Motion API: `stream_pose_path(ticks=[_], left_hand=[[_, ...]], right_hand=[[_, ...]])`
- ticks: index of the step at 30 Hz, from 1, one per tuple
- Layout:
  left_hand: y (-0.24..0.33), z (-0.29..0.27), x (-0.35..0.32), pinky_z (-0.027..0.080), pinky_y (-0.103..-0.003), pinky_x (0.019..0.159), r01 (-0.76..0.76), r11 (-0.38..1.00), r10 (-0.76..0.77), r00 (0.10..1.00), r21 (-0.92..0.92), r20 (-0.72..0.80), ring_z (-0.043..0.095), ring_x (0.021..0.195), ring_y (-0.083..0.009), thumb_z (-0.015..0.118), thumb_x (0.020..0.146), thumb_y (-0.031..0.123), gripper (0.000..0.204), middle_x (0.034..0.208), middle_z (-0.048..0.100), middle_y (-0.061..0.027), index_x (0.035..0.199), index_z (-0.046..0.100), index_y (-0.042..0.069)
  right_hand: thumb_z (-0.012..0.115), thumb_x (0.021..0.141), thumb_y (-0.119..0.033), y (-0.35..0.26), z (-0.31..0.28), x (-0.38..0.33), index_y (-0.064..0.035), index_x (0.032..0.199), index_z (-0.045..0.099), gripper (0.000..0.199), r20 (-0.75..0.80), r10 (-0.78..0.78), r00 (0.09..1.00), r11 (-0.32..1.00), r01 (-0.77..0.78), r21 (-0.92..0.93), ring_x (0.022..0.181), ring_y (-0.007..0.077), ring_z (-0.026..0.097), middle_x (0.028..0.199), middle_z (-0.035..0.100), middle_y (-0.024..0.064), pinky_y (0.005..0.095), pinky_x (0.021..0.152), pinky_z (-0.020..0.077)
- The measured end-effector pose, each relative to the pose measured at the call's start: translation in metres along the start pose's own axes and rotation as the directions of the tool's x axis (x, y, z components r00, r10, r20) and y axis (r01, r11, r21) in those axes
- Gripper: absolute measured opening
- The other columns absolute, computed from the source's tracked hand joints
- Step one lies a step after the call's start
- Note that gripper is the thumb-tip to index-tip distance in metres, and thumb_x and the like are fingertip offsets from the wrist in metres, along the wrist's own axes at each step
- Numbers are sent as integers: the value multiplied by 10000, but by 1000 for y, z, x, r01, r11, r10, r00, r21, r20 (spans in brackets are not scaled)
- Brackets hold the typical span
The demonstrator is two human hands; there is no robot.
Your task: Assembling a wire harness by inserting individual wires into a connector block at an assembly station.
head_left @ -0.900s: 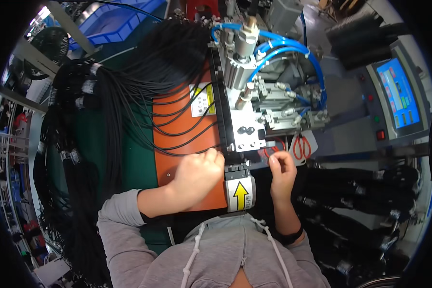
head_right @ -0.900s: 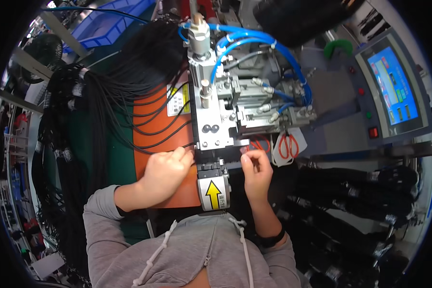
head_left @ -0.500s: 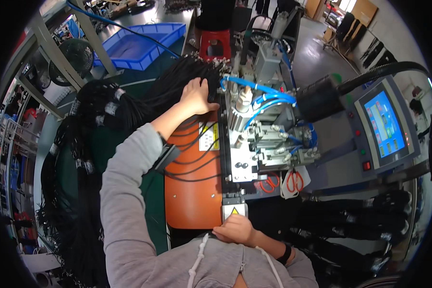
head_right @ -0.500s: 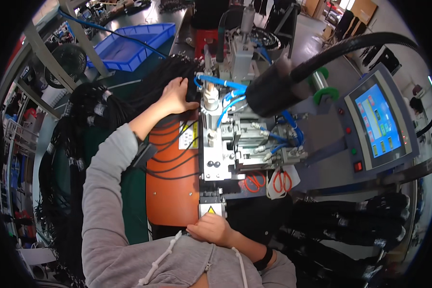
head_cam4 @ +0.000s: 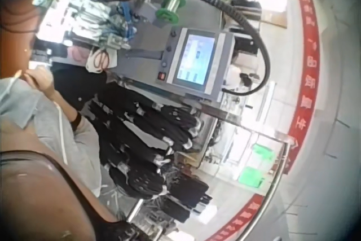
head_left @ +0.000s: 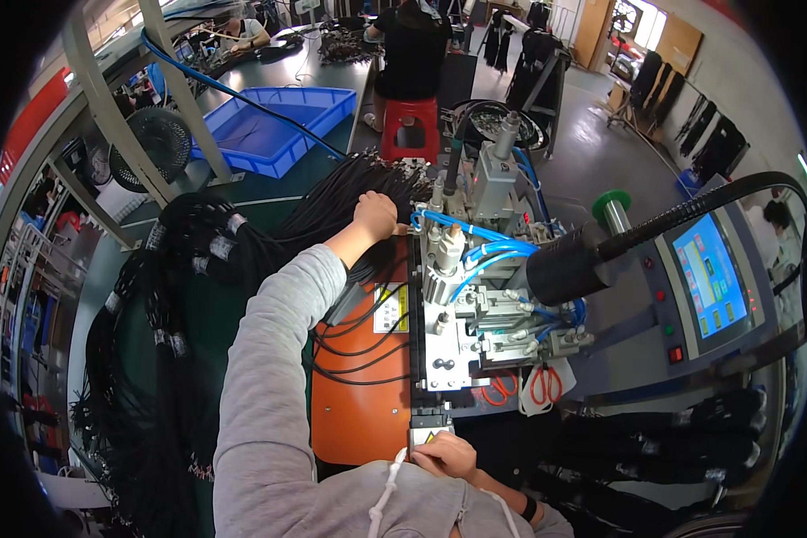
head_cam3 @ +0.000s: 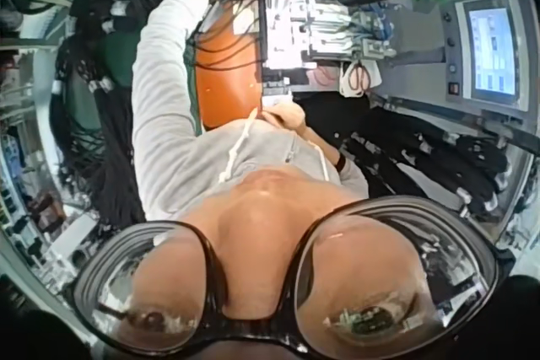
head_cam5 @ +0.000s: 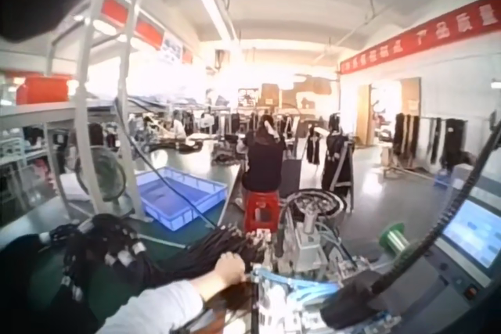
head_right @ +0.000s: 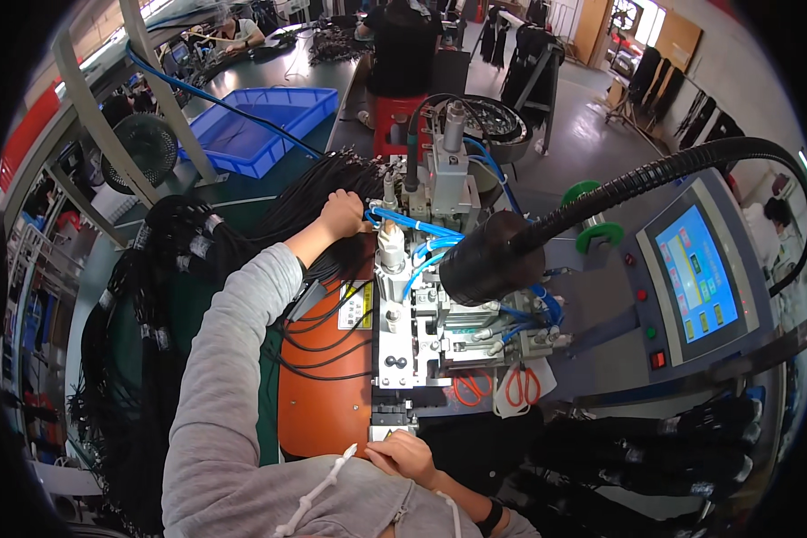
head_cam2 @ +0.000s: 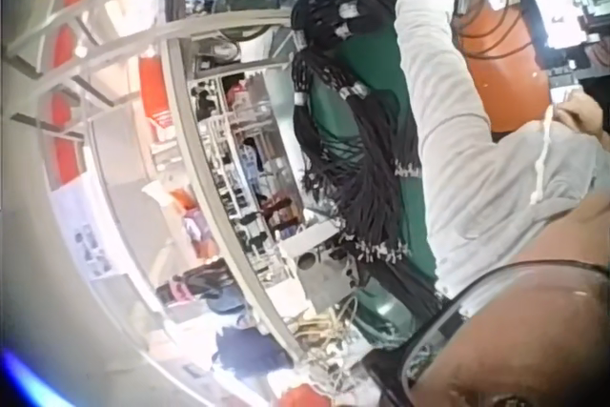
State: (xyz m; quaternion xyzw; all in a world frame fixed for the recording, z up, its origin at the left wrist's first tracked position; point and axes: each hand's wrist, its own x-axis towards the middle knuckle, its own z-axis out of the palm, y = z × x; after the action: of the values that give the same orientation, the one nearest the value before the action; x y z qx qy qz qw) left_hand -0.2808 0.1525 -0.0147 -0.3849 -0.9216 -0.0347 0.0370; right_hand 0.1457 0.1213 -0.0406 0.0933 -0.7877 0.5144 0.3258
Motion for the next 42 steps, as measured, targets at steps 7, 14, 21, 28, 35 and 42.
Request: stream_pose_path(ticks=[7, 14, 21, 28, 35, 42], left_hand=[[7, 15, 6, 476, -395, 902, 200, 980, -200, 979, 4, -38, 542, 1059, -360, 739, 699, 588, 932, 1170, 517, -226, 1217, 459, -135], [8, -8, 18, 502, -406, 877, 171, 985, -168, 963, 5, 209, 542, 1106, -383, 773, 678, 504, 745, 1142, 614, -191, 1151, 603, -46], [-19, -9, 33, 523, -390, 859, 53, 984, 20, 914, -168, 406, 605, 1070, -378, 763, 618, 441, 615, 1115, 665, -179, 1069, 693, 29], [13, -21, 13, 531, -403, 845, 146, 987, -127, 967, -73, 223, 670, 958, -348, 725, 629, 366, 521, 1046, 679, -206, 1011, 709, 11], [-4, -23, 12, 549, -359, 772, 334, 870, -325, 942, -362, 87, 688, 856, -322, 688, 662, 167, 313, 928, 707, -168, 919, 702, -10], [-71, -46, 5, 529, -339, 583, 329, -307, -43, 933, -893, 358, 649, 688, -206, 673, 735, 91, 131, 779, 669, -100, 816, 656, -11]], right_hand=[[773, 718, 8, -4, -1, 3, -37, 874, 654, 202, -32, 21, 999, 1000, -21, -1, 514, 179, 532, 613, 573, 54, 277, 467, 412], [766, 724, 2, -5, 0, -1, -33, 864, 654, 183, -39, 2, 999, 999, -4, -34, 503, 173, 516, 595, 542, 51, 280, 457, 396], [756, 734, -12, -8, 2, -3, -29, 842, 661, 145, -58, 31, 998, 998, -34, -44, 497, 173, 507, 593, 528, 53, 284, 452, 389], [759, 732, -18, -7, 1, -3, -29, 848, 665, 149, -39, 61, 997, 995, -64, -75, 501, 183, 514, 607, 542, 61, 287, 454, 393], [764, 727, -18, -9, 2, 2, -31, 862, 662, 169, -10, 46, 999, 994, -47, -100, 504, 193, 521, 628, 569, 68, 290, 457, 400], [774, 716, -16, -9, 0, 4, -33, 849, 660, 175, 54, 97, 994, 983, -88, -159, 505, 193, 523, 605, 555, 59, 292, 456, 399]])
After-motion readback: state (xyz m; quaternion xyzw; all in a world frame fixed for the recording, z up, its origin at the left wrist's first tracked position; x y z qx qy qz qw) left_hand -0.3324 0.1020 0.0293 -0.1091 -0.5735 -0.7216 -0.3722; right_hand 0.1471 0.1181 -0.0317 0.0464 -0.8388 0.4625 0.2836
